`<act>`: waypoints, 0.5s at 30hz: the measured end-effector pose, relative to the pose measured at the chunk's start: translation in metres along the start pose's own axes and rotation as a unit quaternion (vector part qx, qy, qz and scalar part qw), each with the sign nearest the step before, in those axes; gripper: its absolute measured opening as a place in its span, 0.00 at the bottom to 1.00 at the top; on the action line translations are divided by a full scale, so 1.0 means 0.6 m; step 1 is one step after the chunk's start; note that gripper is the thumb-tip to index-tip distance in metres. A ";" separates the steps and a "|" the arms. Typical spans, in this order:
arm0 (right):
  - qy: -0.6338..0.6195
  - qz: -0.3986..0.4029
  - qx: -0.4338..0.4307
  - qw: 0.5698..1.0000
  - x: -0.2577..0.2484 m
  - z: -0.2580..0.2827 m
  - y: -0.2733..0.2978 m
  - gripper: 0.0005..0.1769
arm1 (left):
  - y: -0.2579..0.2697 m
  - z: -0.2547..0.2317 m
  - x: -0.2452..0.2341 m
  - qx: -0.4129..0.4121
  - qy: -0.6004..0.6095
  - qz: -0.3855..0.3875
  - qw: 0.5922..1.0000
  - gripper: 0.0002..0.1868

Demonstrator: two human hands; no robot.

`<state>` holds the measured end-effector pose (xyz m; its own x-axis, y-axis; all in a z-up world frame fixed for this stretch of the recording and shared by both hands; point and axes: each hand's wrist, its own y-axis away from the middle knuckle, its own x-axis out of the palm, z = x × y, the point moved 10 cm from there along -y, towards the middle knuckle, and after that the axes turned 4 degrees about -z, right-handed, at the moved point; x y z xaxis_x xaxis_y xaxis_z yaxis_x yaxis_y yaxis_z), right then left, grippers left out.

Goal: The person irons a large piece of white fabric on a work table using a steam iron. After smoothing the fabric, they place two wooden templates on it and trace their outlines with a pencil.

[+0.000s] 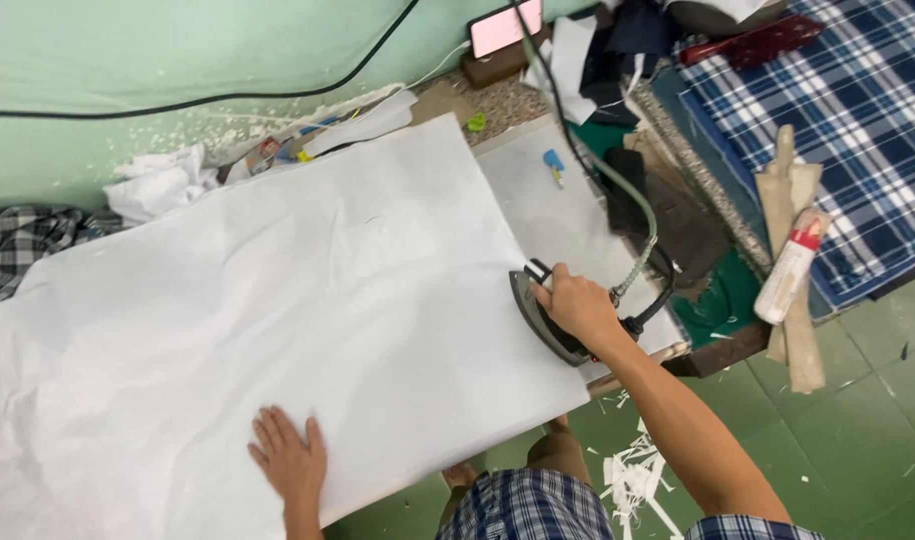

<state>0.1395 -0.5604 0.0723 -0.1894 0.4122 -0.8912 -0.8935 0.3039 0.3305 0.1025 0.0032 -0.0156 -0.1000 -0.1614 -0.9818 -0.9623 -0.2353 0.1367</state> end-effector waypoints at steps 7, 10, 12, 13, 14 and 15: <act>0.035 0.128 0.017 0.991 -0.078 -0.226 -0.013 0.28 | 0.027 -0.160 0.017 -0.001 0.123 -0.098 0.987 0.43; 0.028 0.143 0.073 0.987 -0.139 -0.325 -0.034 0.30 | 0.046 -0.317 0.007 0.057 0.137 -0.094 0.985 0.42; 0.019 0.139 0.097 0.985 -0.165 -0.382 -0.059 0.32 | 0.062 -0.416 -0.001 0.078 0.127 -0.068 0.987 0.42; -0.001 0.098 0.101 0.990 -0.181 -0.407 -0.081 0.33 | 0.073 -0.475 -0.013 0.127 0.149 -0.066 0.978 0.40; -0.021 0.056 0.104 0.993 -0.196 -0.432 -0.102 0.35 | 0.084 -0.532 -0.024 0.175 0.171 -0.064 0.968 0.37; -0.018 0.060 0.099 0.993 -0.199 -0.435 -0.128 0.35 | 0.095 -0.572 -0.051 0.168 0.171 -0.064 0.969 0.37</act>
<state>0.1247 -0.8570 0.0726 -0.2714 0.4846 -0.8316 -0.7671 0.4129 0.4910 0.1378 -0.3343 0.0674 0.0603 -0.4724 -0.8793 -0.9950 0.0416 -0.0906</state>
